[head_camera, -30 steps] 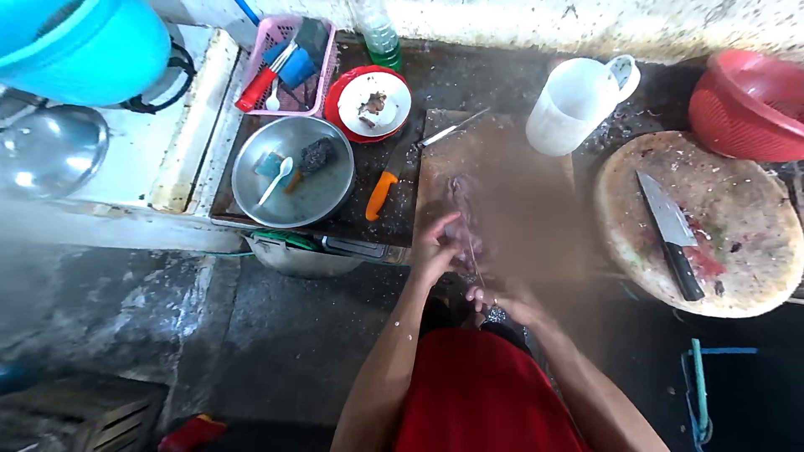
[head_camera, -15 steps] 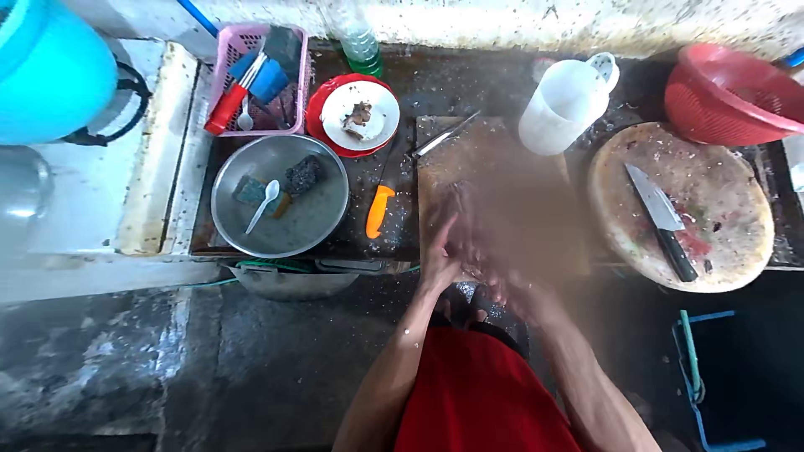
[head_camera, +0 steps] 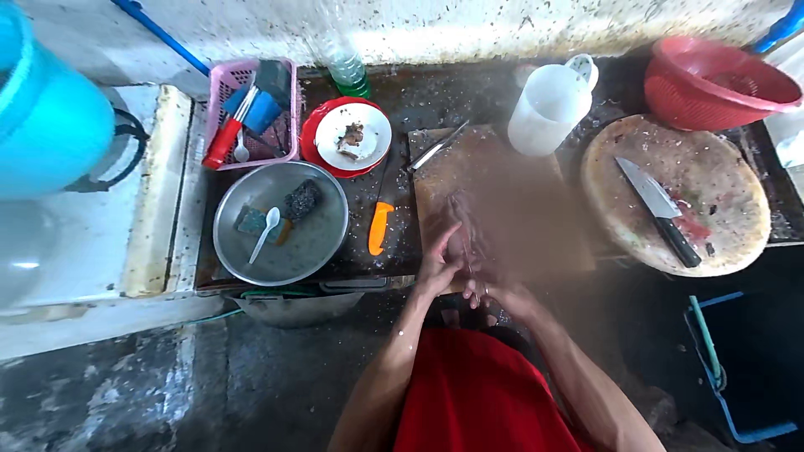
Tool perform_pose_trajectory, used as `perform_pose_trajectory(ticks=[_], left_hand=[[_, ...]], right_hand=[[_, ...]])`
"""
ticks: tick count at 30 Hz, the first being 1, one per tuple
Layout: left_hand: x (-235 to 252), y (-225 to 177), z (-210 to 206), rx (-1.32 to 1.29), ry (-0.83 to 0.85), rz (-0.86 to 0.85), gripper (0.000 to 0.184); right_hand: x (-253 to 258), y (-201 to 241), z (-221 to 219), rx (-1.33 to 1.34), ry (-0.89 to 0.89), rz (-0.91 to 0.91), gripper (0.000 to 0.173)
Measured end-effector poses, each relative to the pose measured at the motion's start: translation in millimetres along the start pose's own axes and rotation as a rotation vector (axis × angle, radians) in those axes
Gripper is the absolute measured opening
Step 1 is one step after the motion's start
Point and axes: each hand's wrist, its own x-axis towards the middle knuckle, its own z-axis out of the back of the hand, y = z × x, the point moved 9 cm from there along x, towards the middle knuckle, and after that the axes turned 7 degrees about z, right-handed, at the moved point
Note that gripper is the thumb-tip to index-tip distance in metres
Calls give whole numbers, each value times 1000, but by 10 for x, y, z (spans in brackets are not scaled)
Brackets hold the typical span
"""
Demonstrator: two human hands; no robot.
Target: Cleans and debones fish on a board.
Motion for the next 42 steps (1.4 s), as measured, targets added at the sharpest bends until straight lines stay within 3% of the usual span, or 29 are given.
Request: perform_pose_trajectory(ticks=[6, 11, 16, 23, 28, 30, 32, 35, 38, 42], left_hand=[[65, 97, 29, -22, -13, -9, 76], [165, 109, 99, 107, -81, 111, 88], [301, 67, 229, 17, -232, 189, 85], [158, -153, 84, -16, -99, -36, 70], [192, -123, 79, 84, -55, -54, 67], [211, -43, 112, 67, -78, -5, 70], [212, 58, 129, 0, -111, 82, 72], [109, 182, 69, -222, -81, 193, 91], [10, 135, -36, -237, -8, 212, 117], [-23, 85, -62, -232, -66, 183, 115]], right_hand=[[108, 142, -10, 452, -84, 64, 34], [-84, 568, -89, 169, -60, 359, 44], [-93, 323, -78, -53, -102, 130, 41], [37, 18, -36, 45, -53, 76, 38], [238, 168, 99, 249, -111, 22, 32], [300, 301, 168, 496, -114, 103, 32], [266, 592, 266, 537, -101, 316, 36], [-31, 924, 354, 76, -254, 479, 43], [-348, 663, 181, -117, -209, 338, 56], [-605, 79, -117, -10, -49, 105, 55]])
